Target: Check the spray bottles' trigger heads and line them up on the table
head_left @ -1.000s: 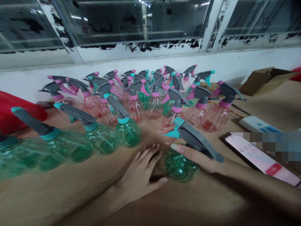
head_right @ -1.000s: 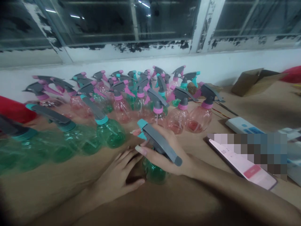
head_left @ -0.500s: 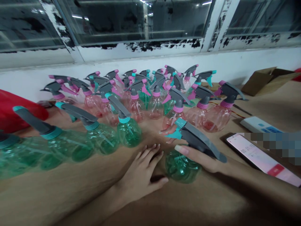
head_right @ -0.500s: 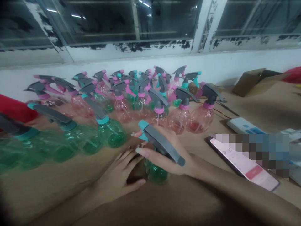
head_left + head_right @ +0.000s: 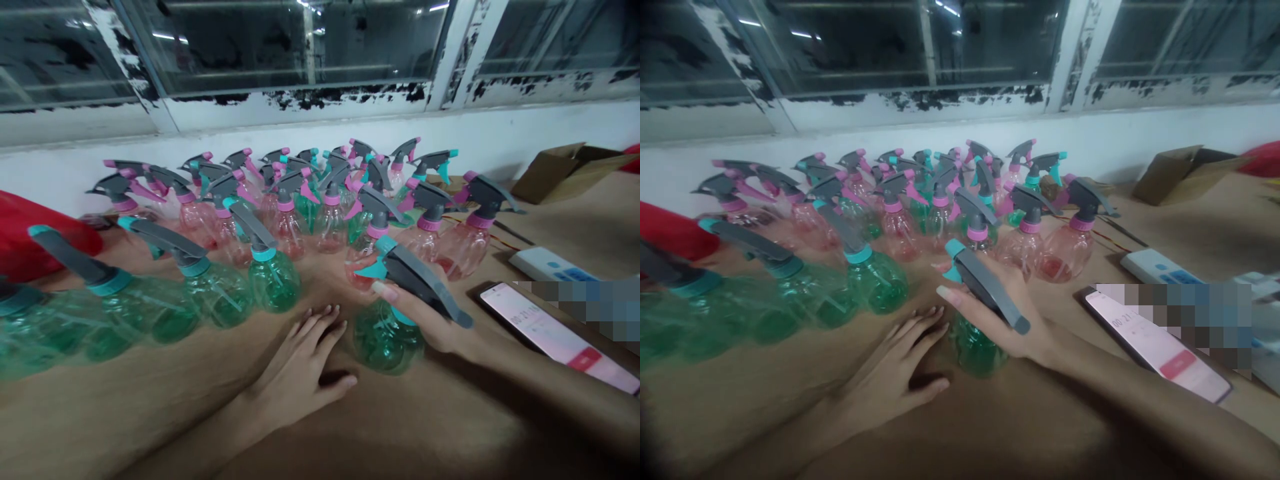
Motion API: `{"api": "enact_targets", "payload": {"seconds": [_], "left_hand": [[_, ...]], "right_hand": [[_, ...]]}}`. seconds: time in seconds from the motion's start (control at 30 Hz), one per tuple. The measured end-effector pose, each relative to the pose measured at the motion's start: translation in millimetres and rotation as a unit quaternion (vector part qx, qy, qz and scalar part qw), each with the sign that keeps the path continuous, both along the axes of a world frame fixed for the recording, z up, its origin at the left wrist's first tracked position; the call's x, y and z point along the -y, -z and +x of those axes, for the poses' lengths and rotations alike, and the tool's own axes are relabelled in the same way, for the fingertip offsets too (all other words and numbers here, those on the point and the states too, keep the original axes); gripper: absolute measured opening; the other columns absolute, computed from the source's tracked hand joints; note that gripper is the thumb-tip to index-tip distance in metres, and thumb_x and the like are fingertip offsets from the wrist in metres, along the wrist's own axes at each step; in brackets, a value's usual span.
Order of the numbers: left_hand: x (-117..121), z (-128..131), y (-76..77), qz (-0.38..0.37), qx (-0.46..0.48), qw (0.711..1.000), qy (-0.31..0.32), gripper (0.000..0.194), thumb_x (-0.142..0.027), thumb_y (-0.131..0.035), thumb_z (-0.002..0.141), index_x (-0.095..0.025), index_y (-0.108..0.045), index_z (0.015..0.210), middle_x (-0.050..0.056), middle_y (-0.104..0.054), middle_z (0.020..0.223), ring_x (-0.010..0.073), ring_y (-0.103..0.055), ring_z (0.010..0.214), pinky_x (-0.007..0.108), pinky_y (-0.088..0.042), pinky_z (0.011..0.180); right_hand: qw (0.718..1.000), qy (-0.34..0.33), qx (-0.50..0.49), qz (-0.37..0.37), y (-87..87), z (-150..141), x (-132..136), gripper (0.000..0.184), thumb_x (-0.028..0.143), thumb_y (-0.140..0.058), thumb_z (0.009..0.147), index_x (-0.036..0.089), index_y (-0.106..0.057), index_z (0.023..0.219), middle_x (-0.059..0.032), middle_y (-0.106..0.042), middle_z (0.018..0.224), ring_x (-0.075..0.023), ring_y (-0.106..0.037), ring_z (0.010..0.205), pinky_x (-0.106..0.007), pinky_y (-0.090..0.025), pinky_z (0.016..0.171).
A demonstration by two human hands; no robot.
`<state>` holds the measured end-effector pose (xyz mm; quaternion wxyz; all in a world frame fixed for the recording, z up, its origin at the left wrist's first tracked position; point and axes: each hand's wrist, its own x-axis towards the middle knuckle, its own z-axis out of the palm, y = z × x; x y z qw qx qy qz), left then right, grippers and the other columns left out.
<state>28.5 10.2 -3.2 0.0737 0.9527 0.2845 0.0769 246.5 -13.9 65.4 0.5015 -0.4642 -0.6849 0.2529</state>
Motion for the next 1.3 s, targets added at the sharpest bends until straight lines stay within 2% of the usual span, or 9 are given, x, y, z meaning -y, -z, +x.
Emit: {"api": "enact_targets", "payload": {"seconds": [0.2, 0.4, 0.67, 0.8, 1.03, 1.3], "left_hand": [[-0.6, 0.6, -0.7, -0.003, 0.01, 1.0, 0.002, 0.065, -0.053, -0.054, 0.088, -0.014, -0.039, 0.137, 0.014, -0.034, 0.147, 0.0296, -0.028, 0.135, 0.048, -0.028, 0.108], [-0.1, 1.4, -2.0, -0.003, -0.006, 1.0, -0.003, 0.067, -0.055, -0.054, 0.087, -0.014, -0.039, 0.138, 0.014, -0.033, 0.147, 0.0299, -0.029, 0.135, 0.048, -0.028, 0.107], [-0.4, 1.1, -3.7, -0.008, -0.006, 1.0, -0.001, 0.067, -0.054, -0.054, 0.087, -0.013, -0.039, 0.138, 0.015, -0.033, 0.147, 0.0311, -0.028, 0.135, 0.049, -0.028, 0.107], [0.2, 1.5, -3.0, -0.004, -0.008, 1.0, 0.002, 0.067, -0.053, -0.055, 0.087, -0.01, -0.04, 0.137, 0.016, -0.033, 0.147, 0.0312, -0.027, 0.136, 0.049, -0.028, 0.108], [-0.1, 1.8, -3.3, -0.009, -0.009, 1.0, -0.001, 0.067, -0.055, -0.053, 0.088, -0.011, -0.04, 0.137, 0.015, -0.034, 0.147, 0.032, -0.028, 0.135, 0.051, -0.029, 0.107], [0.2, 1.3, -3.5, 0.001, -0.003, 1.0, 0.004, 0.065, -0.053, -0.054, 0.088, -0.011, -0.041, 0.136, 0.015, -0.035, 0.146, 0.03, -0.028, 0.136, 0.049, -0.028, 0.108]], "right_hand": [[0.999, -0.01, -0.026, -0.023, 0.7, -0.1, 0.2, 0.024, 0.037, -0.06, 0.083, 0.023, -0.06, 0.102, -0.0022, -0.067, 0.092, -0.0187, -0.064, 0.079, -0.033, -0.05, 0.075], [1.0, -0.005, -0.017, -0.025, 0.3, 0.7, 0.0, 0.028, 0.04, -0.061, 0.082, 0.022, -0.061, 0.104, 0.0003, -0.063, 0.078, -0.0164, -0.06, 0.068, -0.03, -0.049, 0.064], [0.999, -0.022, 0.022, -0.044, 0.3, 4.8, -0.4, 0.03, 0.038, -0.056, 0.086, 0.025, -0.06, 0.113, -0.0021, -0.066, 0.095, -0.0197, -0.062, 0.085, -0.035, -0.05, 0.082], [0.999, -0.014, 0.024, -0.047, -1.9, 3.5, -0.2, 0.031, 0.038, -0.057, 0.085, 0.025, -0.061, 0.113, -0.0015, -0.064, 0.086, -0.0188, -0.062, 0.078, -0.035, -0.051, 0.077], [0.998, -0.008, 0.039, -0.04, -2.3, 3.6, 0.6, 0.033, 0.041, -0.056, 0.085, 0.025, -0.061, 0.114, -0.001, -0.062, 0.083, -0.0189, -0.061, 0.077, -0.034, -0.05, 0.073], [0.999, -0.017, 0.031, -0.039, 1.7, 5.5, -0.5, 0.032, 0.038, -0.055, 0.086, 0.026, -0.059, 0.115, -0.0004, -0.064, 0.086, -0.0182, -0.061, 0.079, -0.032, -0.05, 0.074]]}}
